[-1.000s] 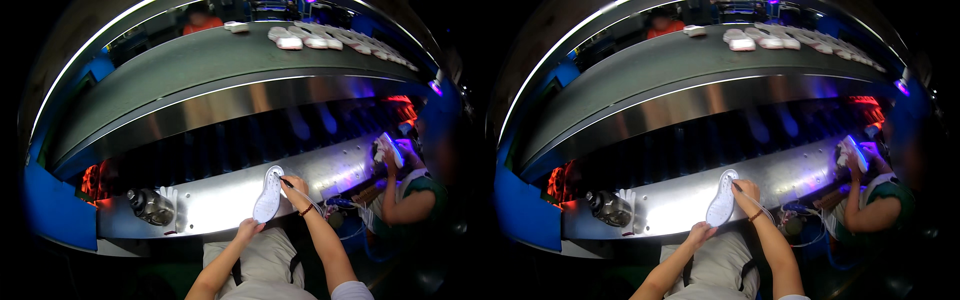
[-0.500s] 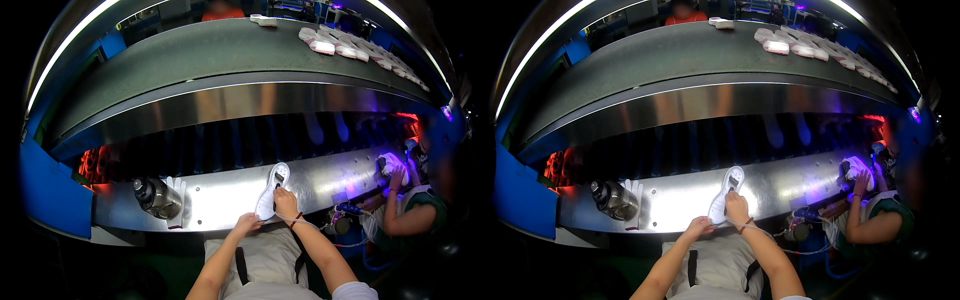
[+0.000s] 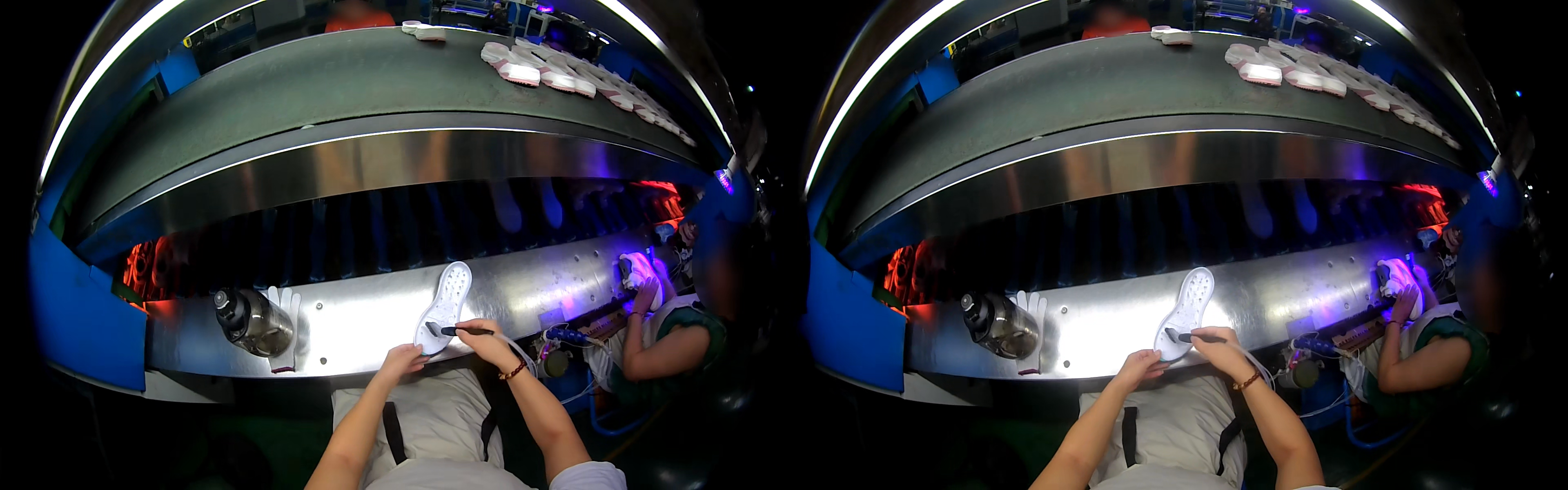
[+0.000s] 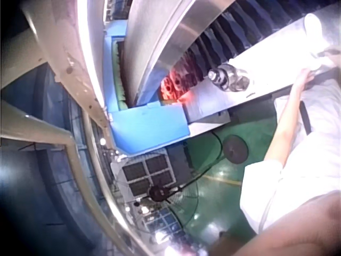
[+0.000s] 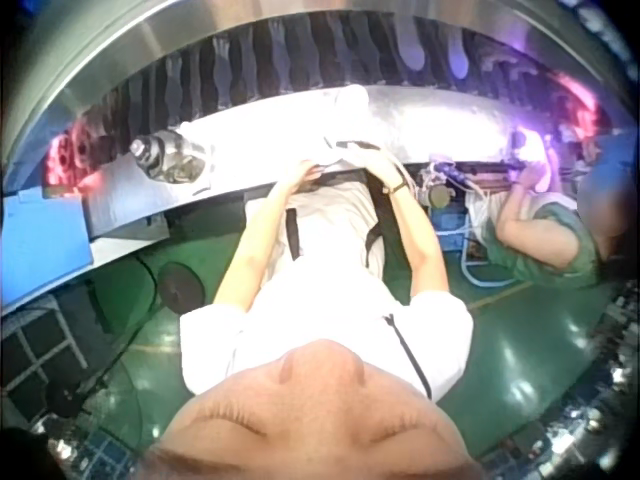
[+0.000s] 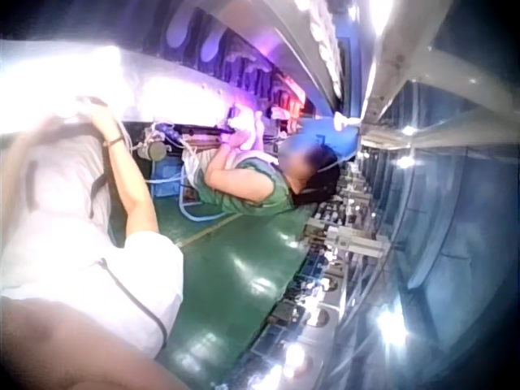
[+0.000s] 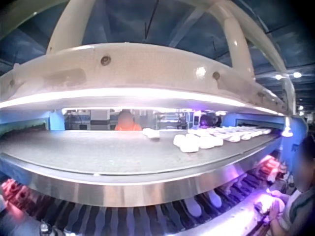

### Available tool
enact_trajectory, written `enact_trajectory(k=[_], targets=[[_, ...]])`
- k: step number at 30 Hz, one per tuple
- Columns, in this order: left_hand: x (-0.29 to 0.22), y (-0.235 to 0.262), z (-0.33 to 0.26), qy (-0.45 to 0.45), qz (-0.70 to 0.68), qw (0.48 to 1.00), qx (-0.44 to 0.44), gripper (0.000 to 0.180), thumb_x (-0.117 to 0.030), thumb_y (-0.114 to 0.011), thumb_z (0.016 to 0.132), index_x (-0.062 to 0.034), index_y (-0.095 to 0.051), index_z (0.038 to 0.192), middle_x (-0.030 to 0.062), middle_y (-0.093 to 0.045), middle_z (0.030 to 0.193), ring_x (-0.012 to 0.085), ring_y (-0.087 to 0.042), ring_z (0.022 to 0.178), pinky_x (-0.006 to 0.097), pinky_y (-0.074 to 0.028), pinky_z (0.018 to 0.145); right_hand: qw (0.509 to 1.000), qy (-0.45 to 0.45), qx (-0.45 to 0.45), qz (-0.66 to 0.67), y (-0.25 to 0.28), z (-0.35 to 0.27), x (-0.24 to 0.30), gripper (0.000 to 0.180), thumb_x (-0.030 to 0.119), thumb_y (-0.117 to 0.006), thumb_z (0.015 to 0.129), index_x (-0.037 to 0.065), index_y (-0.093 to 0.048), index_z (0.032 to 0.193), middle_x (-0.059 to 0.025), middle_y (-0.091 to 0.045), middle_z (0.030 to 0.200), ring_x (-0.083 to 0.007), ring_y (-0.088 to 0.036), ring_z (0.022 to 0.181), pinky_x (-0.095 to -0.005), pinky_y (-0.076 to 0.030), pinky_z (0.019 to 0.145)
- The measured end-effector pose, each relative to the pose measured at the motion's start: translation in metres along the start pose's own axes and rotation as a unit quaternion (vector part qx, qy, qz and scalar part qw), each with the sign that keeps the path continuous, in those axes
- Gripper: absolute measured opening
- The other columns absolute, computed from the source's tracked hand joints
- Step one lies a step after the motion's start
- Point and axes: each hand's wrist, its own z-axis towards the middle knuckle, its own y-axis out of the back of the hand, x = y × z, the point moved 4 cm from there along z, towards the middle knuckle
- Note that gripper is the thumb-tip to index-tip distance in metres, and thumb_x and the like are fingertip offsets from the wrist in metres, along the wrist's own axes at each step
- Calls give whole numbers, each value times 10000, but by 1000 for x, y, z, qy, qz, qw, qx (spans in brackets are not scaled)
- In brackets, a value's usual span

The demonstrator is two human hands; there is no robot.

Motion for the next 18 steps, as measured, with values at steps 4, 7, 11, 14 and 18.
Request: enact_trajectory(k=[4, 7, 11, 14, 18], targets=[[-1, -1, 1, -2, 4, 1000, 2, 199, -180, -532, 824, -20, -543, 941, 50, -587, 917, 150, -597, 854, 221, -490, 652, 993, -108, 9, 38, 9, 13, -32, 173, 151, -639, 697, 10, -656, 794, -57, -636, 771, -104, -575, 726, -213, -445, 674], [-2, -3, -1, 2, 6, 1000, -5, 186, -144, -517, 820, -13, -536, 951, 58, -585, 929, 162, -598, 863, 227, -494, 653, 997, -56, 25, -41, 11, 23, -39, 174, 184, -636, 689, 41, -663, 786, -58, -640, 812, -145, -583, 776, -232, -440, 723], [-5, -4, -2, 4, 6, 1000, -5, 171, -129, -515, 824, -7, -524, 945, 70, -578, 934, 183, -592, 881, 236, -500, 668, 994, -21, -33, -99, 15, 33, -31, 170, 199, -620, 706, 72, -663, 810, -59, -640, 826, -189, -591, 784, -259, -442, 726], [-2, 0, 1, 4, 11, 1000, -13, 173, -137, -522, 819, -13, -531, 939, 66, -582, 926, 176, -596, 872, 236, -499, 660, 989, -14, -100, -106, 28, 32, -9, 171, 188, -612, 717, 68, -656, 831, -81, -639, 811, -205, -602, 757, -278, -454, 694], [0, 2, 5, 1, 12, 1000, -23, 169, -146, -531, 810, -27, -543, 930, 54, -592, 900, 164, -603, 854, 240, -499, 633, 993, 33, -107, -20, 29, 25, 5, 147, 136, -614, 721, 47, -654, 831, -97, -639, 791, -167, -601, 737, -248, -449, 674]])
